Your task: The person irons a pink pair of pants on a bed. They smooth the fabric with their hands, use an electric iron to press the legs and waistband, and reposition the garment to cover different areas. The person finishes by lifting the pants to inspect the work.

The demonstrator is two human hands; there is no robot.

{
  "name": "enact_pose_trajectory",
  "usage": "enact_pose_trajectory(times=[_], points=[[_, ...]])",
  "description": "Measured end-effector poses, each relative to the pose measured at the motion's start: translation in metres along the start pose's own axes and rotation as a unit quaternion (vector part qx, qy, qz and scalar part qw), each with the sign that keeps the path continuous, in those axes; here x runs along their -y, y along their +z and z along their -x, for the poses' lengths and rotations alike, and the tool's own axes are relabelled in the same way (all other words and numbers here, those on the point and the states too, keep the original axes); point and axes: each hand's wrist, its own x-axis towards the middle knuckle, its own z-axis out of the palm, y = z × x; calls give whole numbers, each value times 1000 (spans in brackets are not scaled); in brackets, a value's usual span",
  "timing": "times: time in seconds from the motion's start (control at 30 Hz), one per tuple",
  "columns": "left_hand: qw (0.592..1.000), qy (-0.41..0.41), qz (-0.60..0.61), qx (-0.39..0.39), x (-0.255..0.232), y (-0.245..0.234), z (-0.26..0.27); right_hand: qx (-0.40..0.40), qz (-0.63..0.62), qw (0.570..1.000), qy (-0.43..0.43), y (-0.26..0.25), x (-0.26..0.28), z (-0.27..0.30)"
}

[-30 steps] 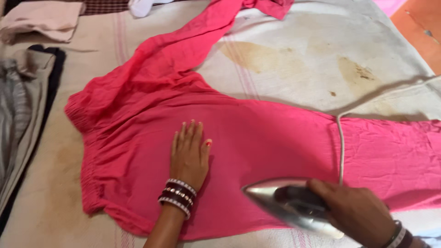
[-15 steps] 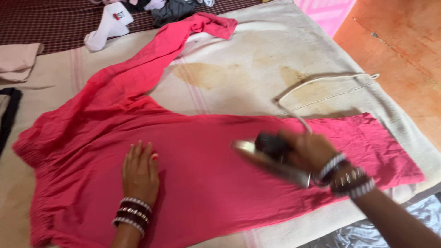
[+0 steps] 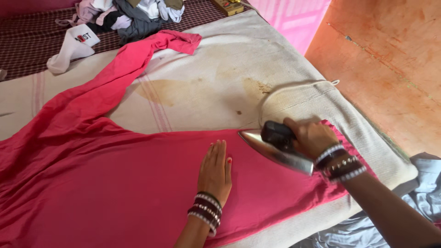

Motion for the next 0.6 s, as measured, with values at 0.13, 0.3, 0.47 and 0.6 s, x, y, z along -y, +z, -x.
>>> enact_pose_trajectory(times=[0.13, 0.3, 0.47, 0.6], points=[[1000, -20, -10, 20, -1, 25, -18, -26, -84, 991, -98, 7, -15, 9], [999, -32, -18, 0, 25, 36, -36, 76, -134, 968, -198, 3, -24, 97], [996, -49, -60, 47, 15, 30, -38, 16, -115, 967, -226, 5, -54, 111], [989, -35, -128, 60, 11, 30, -38, -16, -31, 994, -108, 1, -79, 52]])
